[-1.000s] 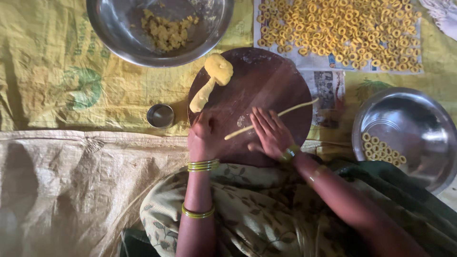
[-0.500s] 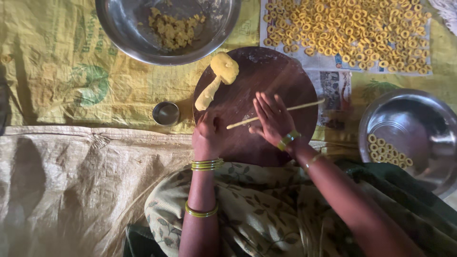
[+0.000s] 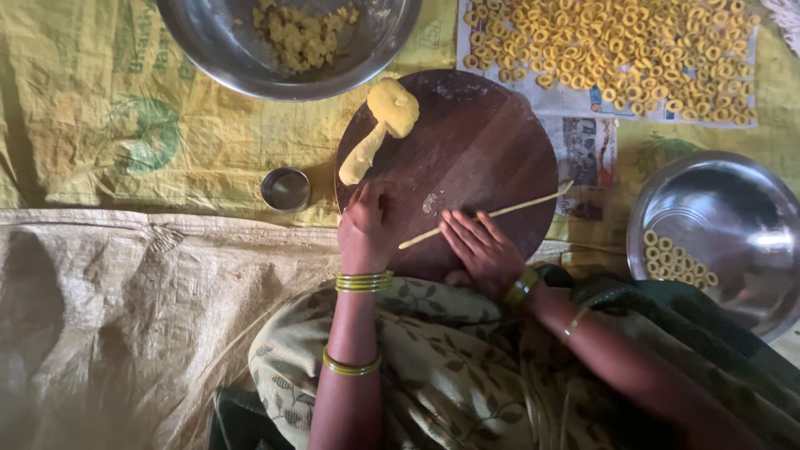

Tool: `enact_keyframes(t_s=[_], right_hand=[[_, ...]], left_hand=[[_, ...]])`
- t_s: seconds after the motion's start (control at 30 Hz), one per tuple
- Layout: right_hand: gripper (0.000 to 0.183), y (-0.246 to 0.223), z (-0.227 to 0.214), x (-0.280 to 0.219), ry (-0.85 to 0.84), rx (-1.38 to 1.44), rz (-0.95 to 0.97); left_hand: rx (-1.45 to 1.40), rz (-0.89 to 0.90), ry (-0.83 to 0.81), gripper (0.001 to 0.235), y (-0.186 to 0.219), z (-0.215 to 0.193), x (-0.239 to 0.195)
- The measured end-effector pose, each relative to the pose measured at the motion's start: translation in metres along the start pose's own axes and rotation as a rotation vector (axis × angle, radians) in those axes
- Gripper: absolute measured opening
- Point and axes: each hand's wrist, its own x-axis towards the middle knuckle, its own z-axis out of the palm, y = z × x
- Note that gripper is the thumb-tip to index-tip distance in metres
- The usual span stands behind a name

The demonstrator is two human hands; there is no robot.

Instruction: The person rolls a small piece of dough into a thin rope on a wooden board, then joins the ends to form a ring. The finished rings are placed into a metal bowl. The person repeats this process with additional dough pieces.

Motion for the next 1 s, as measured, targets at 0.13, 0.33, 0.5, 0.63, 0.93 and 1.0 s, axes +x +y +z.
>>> enact_keyframes(t_s=[0.13,0.33,0.5,0.63,0.93,1.0], right_hand=[[0.093,0.012,0.008,0.047,0.033,-0.027,0.041],[0.092,0.013,0.016,0.066,0.015,-0.051,0.032],[0.085,-0.004,0.007,0.015,-0.054,-0.053,-0.075],[0.087,-0.004,0.007,0.007,-0.032,0.063,-0.090],[0.092,0.016,0.024,0.083,-0.059,-0.084,0.006],[0.091,0.010,0.021,0.080,-0.044,-0.020,-0.015]], left_hand=[[0.037,-0.026,0.012,0.014,0.001,-0.001,0.001],[0.018,-0.079,0.032,0.011,0.000,-0.008,-0.002],[0.021,-0.058,-0.002,0.024,0.002,-0.010,-0.001],[0.048,-0.050,-0.033,0.023,0.003,-0.005,0.002],[0.032,-0.068,0.026,0.011,-0.003,-0.008,0.000],[0.014,-0.082,0.012,0.013,-0.002,-0.010,0.001]])
